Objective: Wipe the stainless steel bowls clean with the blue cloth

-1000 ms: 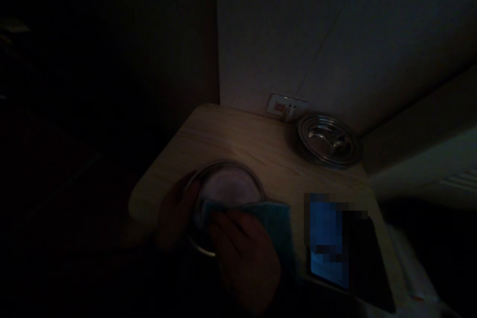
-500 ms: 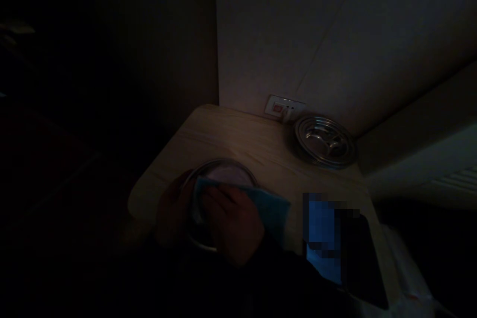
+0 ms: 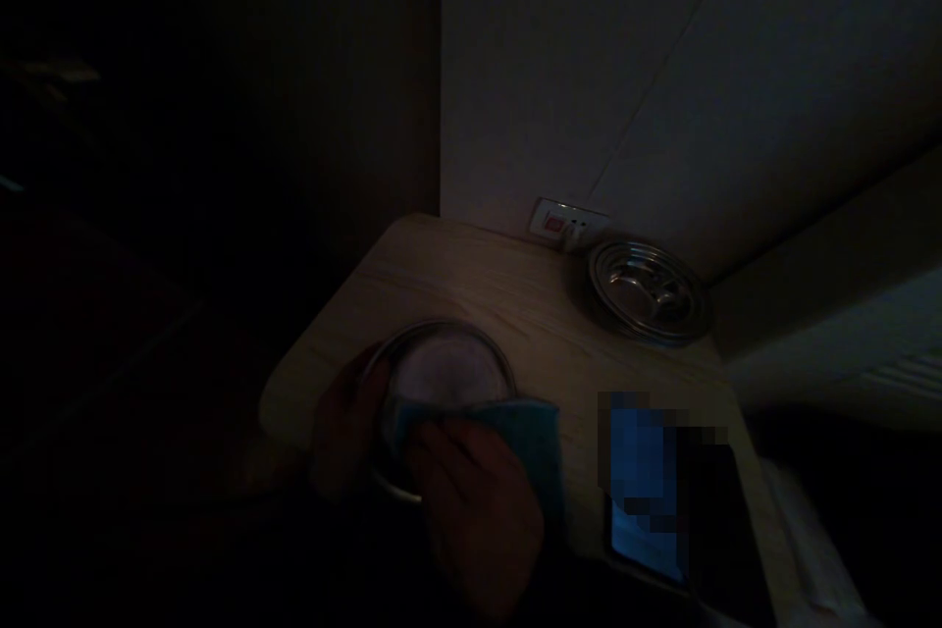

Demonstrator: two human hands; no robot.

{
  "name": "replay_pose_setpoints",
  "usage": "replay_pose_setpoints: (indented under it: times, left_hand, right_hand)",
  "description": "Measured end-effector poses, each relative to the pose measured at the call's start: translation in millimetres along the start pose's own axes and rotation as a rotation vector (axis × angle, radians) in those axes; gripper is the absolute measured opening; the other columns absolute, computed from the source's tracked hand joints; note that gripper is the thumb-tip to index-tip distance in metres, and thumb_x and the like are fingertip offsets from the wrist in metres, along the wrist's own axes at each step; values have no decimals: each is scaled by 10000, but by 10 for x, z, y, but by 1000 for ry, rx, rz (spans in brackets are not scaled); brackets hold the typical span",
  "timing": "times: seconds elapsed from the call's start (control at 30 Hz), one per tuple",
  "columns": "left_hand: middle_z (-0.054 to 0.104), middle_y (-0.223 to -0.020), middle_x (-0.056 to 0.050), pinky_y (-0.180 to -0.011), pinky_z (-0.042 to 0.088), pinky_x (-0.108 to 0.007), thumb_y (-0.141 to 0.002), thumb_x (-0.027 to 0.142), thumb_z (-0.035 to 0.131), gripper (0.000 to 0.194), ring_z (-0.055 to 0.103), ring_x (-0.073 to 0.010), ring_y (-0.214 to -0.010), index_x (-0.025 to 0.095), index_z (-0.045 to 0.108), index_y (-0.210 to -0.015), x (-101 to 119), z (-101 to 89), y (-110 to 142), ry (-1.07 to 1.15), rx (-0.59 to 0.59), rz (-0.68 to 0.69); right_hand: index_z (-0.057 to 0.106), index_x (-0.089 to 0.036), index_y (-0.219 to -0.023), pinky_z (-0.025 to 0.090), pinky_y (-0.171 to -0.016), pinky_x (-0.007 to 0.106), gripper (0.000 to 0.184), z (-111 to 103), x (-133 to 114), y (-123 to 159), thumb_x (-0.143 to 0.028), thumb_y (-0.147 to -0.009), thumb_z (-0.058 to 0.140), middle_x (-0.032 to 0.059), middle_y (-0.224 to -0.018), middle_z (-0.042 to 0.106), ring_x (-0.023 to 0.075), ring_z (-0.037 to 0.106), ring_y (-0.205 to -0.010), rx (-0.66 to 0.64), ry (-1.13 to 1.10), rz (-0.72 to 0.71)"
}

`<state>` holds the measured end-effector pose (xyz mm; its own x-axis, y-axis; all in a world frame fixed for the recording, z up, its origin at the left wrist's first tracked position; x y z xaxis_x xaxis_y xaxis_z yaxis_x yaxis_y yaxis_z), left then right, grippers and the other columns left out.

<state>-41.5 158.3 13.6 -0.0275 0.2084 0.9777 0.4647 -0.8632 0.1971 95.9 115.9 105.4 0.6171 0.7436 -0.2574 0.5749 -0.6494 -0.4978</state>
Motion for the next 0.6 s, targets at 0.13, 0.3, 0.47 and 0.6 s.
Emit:
replay_pose_setpoints:
  times: [0.13,0.3,0.47,0.6]
  left_hand:
    - [647,-1072,-99,-865,448,-331,-743,433,539,451,588,-219,-986,134,591,-1078,27,3,7,-19,4,32]
    - [652,-1064,-101,-862,453,-344,-748,422,534,429,595,-225,-977,139,598,-1064,30,-24,13,-48,19,10]
    - [648,-1088,-86,-893,438,-338,-750,439,533,438,585,-221,-1008,158,592,-1081,48,-5,25,-21,1,52]
    - [655,-1078,-101,-898,437,-333,-795,389,465,389,593,-217,-995,135,602,-1057,65,-40,23,-65,48,55]
  right_hand:
    - [631,-143,-1024,518,-774,320,267,12,25,12,-167,-898,397,44,-1040,678,188,574,-924,-16,-1,-18]
    - [635,-139,-1025,522,-788,333,277,14,28,-8,-160,-888,396,60,-1037,678,197,578,-941,12,-3,4]
    - [628,-147,-1053,527,-781,306,274,10,-34,27,-171,-897,403,49,-1044,677,182,583,-943,-29,14,-31]
    - [630,-104,-1037,504,-842,353,290,87,15,-179,-180,-904,383,70,-1098,652,212,556,-976,-20,-24,-12]
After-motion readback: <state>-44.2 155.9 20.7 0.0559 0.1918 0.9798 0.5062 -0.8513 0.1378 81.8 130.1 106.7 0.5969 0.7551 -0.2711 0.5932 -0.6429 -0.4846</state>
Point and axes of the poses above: each hand's wrist, its own y-axis away from the middle knuckle, its own z-axis out of the palm, x = y × z, the point moved 8 cm from there along -y, towards the middle knuckle
